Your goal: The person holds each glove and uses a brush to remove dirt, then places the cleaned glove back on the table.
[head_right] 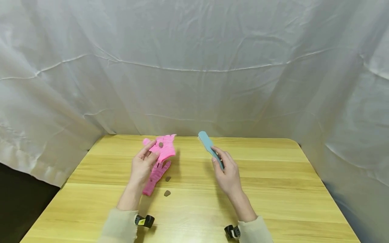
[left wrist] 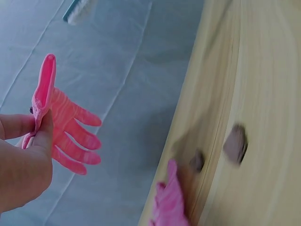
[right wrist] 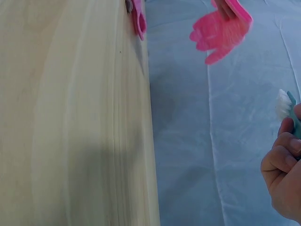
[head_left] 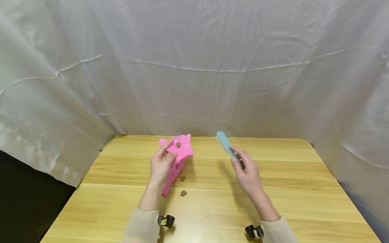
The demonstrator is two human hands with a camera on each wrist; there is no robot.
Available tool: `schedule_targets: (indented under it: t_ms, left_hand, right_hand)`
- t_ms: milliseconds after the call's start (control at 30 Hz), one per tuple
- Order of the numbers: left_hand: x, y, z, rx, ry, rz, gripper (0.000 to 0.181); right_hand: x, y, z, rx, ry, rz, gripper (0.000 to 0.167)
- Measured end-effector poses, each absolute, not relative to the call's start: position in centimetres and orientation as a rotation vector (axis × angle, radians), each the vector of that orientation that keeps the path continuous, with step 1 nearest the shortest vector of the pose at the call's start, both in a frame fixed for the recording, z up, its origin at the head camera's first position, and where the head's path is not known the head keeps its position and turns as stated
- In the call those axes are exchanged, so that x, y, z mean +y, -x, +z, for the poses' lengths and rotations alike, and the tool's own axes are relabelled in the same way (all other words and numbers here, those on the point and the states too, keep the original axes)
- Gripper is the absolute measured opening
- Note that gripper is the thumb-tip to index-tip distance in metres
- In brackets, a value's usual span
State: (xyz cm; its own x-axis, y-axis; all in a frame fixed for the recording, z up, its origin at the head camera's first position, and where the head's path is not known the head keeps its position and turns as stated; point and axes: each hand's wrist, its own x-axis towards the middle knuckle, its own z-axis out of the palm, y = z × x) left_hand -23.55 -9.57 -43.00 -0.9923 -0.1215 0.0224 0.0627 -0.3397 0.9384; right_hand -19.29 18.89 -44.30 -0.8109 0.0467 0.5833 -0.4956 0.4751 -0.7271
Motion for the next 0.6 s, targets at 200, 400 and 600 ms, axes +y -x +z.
schedule_targets:
  t_ms: [200,400,600]
  left_hand:
    - [-7.4,23.1,-42.9,-1.719,-0.080,-2.550,0.054]
    - [-5.8,22.8,-42.9,-1.768,0.022,-2.502,0.054]
    - [-4.7,21.7,-43.4,-1.904,0.050,-2.425,0.055]
  right_hand:
    - [18.1,18.9,-44.2,-2.171,-0.424,1.301,0.038]
    - [17.5,18.4,-44.0,-2.185,-0.459,1.300,0.040]
    - [16.8,17.5,-43.9,-2.163,-0.522,1.280,0.042]
